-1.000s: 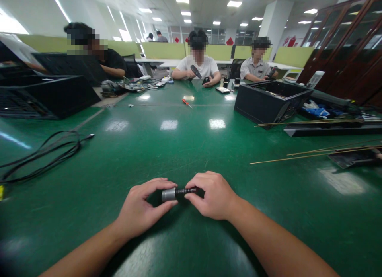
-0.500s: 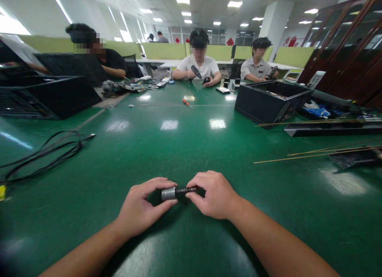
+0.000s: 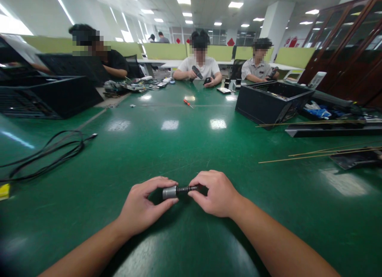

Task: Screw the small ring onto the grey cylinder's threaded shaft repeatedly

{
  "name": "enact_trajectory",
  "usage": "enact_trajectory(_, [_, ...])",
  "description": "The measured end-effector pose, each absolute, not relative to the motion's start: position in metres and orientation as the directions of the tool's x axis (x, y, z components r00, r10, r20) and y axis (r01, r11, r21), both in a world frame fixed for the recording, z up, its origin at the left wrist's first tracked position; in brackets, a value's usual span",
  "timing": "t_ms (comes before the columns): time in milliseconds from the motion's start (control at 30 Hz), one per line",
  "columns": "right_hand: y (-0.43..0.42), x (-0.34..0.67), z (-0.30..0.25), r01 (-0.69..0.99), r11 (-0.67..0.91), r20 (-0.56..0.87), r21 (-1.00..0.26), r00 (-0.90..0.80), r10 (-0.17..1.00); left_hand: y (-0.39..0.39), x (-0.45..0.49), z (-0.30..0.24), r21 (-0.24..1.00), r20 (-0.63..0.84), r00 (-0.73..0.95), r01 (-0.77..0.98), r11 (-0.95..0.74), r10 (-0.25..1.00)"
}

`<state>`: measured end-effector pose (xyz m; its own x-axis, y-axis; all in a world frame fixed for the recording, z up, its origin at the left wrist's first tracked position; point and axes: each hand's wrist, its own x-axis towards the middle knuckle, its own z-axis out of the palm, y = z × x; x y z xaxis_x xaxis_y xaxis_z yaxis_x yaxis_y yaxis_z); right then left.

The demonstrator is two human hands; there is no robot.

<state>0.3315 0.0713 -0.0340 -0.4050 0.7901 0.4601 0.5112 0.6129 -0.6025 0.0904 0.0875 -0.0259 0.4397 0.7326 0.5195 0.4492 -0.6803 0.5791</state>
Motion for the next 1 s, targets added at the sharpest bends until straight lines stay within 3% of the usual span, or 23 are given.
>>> enact_trajectory(1000, [0.0713,0.3340,-0.0309,0.498,0.607,0.454,-0.619,-0.404,0.794,0.0876,0.0891,-0.0235,0.577,0.520,0.449,0.443,-0.687,0.726])
